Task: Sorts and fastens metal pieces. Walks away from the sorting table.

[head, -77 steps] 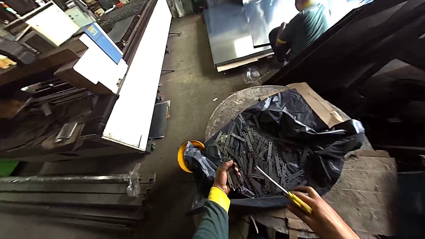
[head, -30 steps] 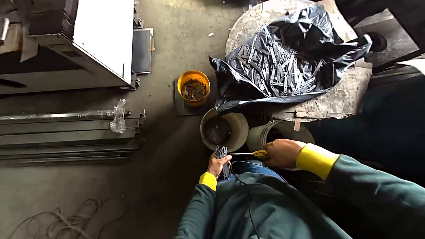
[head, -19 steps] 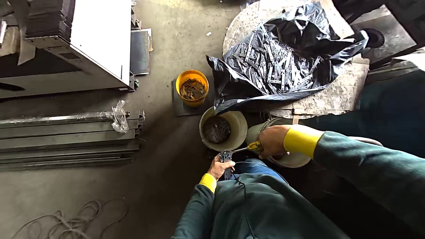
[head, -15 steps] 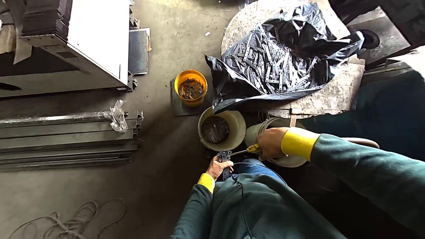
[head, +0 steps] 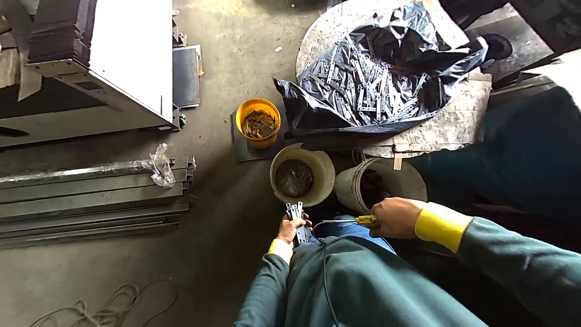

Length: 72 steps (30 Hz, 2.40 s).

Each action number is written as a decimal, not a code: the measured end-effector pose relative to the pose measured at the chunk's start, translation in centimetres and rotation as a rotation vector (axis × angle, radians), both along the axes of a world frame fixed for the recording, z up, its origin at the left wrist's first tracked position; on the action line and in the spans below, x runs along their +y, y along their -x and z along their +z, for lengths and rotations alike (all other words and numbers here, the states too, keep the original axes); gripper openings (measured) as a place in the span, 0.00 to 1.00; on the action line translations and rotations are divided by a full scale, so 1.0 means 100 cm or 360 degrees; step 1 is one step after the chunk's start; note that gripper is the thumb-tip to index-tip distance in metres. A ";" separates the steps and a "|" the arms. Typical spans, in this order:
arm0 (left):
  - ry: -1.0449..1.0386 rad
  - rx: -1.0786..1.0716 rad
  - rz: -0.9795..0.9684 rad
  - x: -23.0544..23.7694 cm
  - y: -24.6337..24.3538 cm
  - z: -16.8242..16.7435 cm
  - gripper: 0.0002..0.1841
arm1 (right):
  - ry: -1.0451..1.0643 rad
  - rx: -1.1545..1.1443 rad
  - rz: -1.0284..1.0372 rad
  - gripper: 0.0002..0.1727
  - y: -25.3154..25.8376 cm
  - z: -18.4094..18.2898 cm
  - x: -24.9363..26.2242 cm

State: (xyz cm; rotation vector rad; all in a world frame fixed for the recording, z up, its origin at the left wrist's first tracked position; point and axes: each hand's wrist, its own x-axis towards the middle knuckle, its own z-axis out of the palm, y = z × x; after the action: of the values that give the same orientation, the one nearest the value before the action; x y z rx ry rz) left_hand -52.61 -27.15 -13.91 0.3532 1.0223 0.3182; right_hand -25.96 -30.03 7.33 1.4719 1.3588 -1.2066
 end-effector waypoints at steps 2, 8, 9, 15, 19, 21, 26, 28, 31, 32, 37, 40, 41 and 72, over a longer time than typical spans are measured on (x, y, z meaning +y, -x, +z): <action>0.0003 0.0055 0.0118 0.005 0.000 -0.001 0.22 | -0.0024 0.0049 -0.0090 0.31 0.003 -0.002 -0.011; -0.0004 0.0109 0.0247 0.026 0.000 -0.010 0.23 | -0.0048 0.0056 -0.0255 0.30 0.014 -0.022 -0.034; 0.0002 0.0108 0.0270 0.029 -0.001 -0.010 0.23 | -0.0059 0.0042 -0.0269 0.30 0.016 -0.023 -0.035; 0.0062 0.0139 0.0488 0.042 -0.017 -0.008 0.19 | -0.0182 -0.0020 -0.0377 0.27 0.026 -0.024 -0.037; 0.0053 0.0094 0.0637 0.049 -0.033 0.001 0.14 | -0.0234 0.0112 -0.0403 0.29 0.020 -0.025 -0.036; 0.0005 0.0085 0.0685 0.055 -0.043 0.010 0.13 | -0.0269 0.0117 -0.0405 0.30 0.010 -0.026 -0.037; -0.0087 0.0229 0.0836 0.069 -0.076 0.041 0.11 | -0.0415 0.0250 -0.0437 0.30 -0.029 -0.046 -0.053; -0.0109 0.0292 0.0915 0.069 -0.094 0.050 0.10 | -0.0475 0.0326 -0.0470 0.30 -0.047 -0.056 -0.062; -0.0230 0.0606 0.0878 0.067 -0.124 0.057 0.11 | -0.0558 0.0365 -0.0518 0.30 -0.071 -0.070 -0.078; -0.0350 0.0775 0.0737 0.064 -0.132 0.056 0.15 | -0.0563 0.0368 -0.0527 0.30 -0.078 -0.073 -0.083; -0.1095 0.1496 -0.0521 0.059 -0.141 0.044 0.33 | -0.0501 0.0385 -0.0450 0.30 -0.107 -0.058 -0.095; -0.1206 0.1625 -0.1171 0.049 -0.148 0.056 0.34 | -0.0404 0.0362 -0.0371 0.30 -0.124 -0.026 -0.081; -0.1217 0.1602 -0.1311 0.044 -0.149 0.056 0.34 | -0.0376 0.0359 -0.0346 0.29 -0.129 -0.015 -0.071; -0.0929 0.1244 -0.1980 -0.034 -0.109 0.012 0.28 | 0.0063 0.0120 0.0672 0.24 -0.065 -0.034 0.069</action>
State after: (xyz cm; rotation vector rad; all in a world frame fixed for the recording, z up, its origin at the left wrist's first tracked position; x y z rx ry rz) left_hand -41.69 -30.53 -12.75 1.6294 1.2398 -0.7327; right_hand -19.45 -23.16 3.89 1.0486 1.5889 -1.0139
